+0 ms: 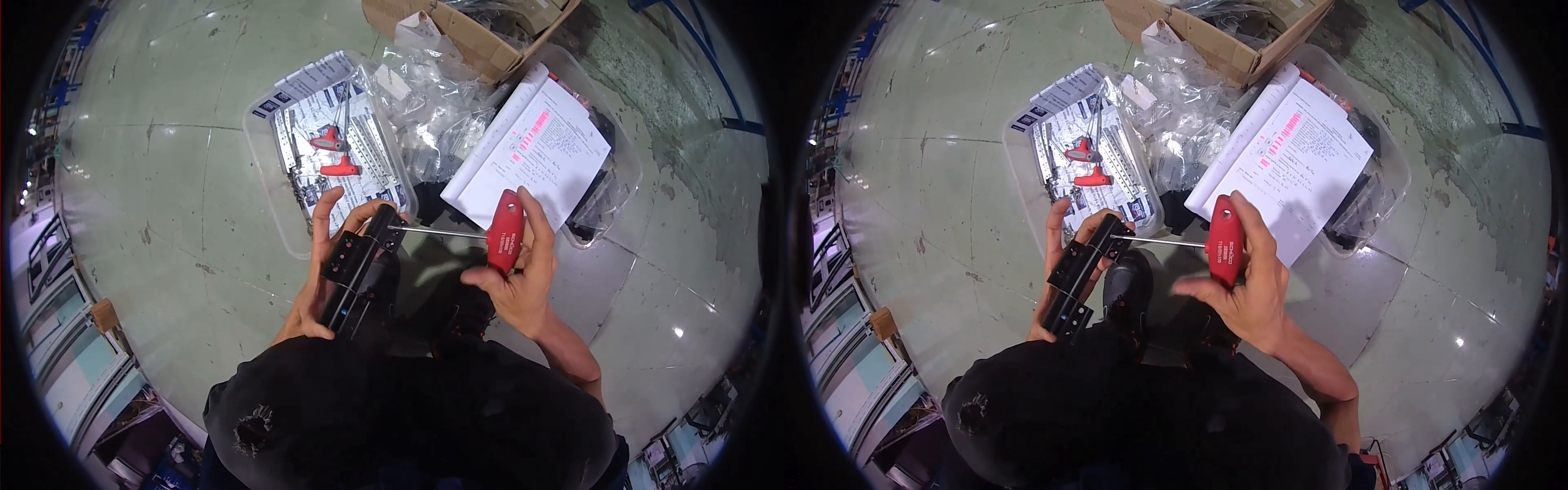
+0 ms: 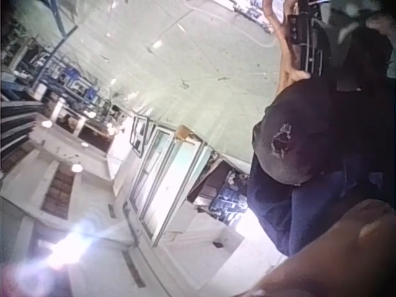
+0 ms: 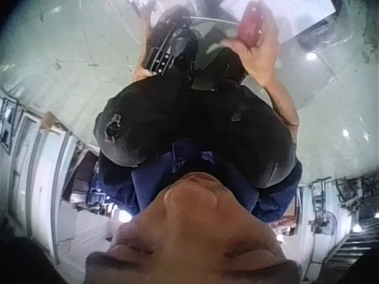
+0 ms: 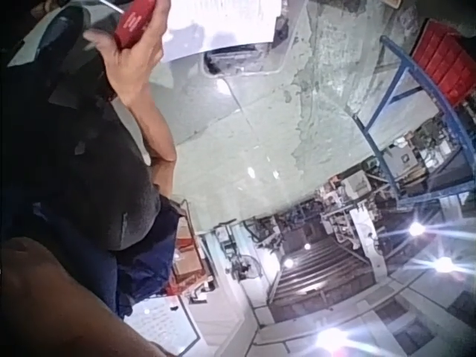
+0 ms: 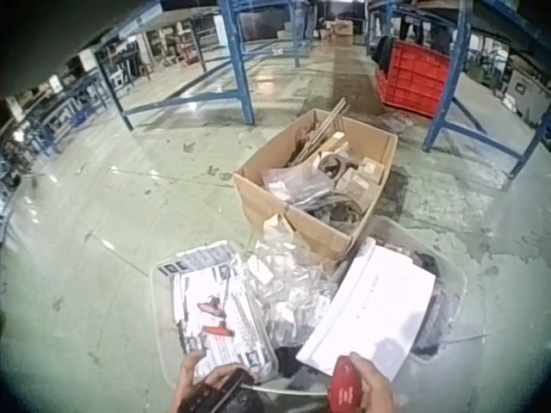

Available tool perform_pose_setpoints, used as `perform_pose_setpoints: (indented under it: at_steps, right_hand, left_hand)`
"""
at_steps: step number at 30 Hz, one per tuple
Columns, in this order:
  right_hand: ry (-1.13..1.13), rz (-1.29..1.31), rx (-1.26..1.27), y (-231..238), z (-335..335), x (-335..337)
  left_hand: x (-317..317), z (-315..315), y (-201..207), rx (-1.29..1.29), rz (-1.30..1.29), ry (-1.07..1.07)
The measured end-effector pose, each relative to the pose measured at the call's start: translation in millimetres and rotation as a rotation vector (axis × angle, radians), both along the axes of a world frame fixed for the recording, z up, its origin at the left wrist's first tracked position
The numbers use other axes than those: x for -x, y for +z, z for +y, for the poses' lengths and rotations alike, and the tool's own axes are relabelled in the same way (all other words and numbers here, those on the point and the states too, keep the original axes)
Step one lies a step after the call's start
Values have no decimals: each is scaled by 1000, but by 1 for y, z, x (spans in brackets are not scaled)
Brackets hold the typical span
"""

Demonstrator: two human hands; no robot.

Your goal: The person assembles and adjusts metal hinges from a plastic bin using a hex key.

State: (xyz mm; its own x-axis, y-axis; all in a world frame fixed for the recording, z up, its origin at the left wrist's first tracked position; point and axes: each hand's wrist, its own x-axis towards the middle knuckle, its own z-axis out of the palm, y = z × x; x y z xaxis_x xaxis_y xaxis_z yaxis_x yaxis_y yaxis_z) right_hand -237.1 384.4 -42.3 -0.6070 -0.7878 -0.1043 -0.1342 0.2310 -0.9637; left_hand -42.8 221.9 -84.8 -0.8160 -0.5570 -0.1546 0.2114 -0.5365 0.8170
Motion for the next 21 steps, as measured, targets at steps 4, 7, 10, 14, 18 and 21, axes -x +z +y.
perform_pose_setpoints:
  at_steps: [4,7,10,14,18,21]
  right_hand:
    - [215,599,196,-3,0,20]
    - [342,765,254,-9,2,33]
    - [413,900,230,-5,4,42]
    - [377,1125,190,8,4,42]
    - [347,834,50,9,9,35]
    - [280,218,80,-2,15,17]
  left_hand:
    - [1,-2,-3,-228,20,69]
    - [-2,-5,-9,-302,199,80]
    - [-4,-3,-2,34,-52,27]
    - [0,5,11,-116,-72,79]
    - [-4,6,14,-27,-99,57]
    - [-1,2,25,-323,-239,126]
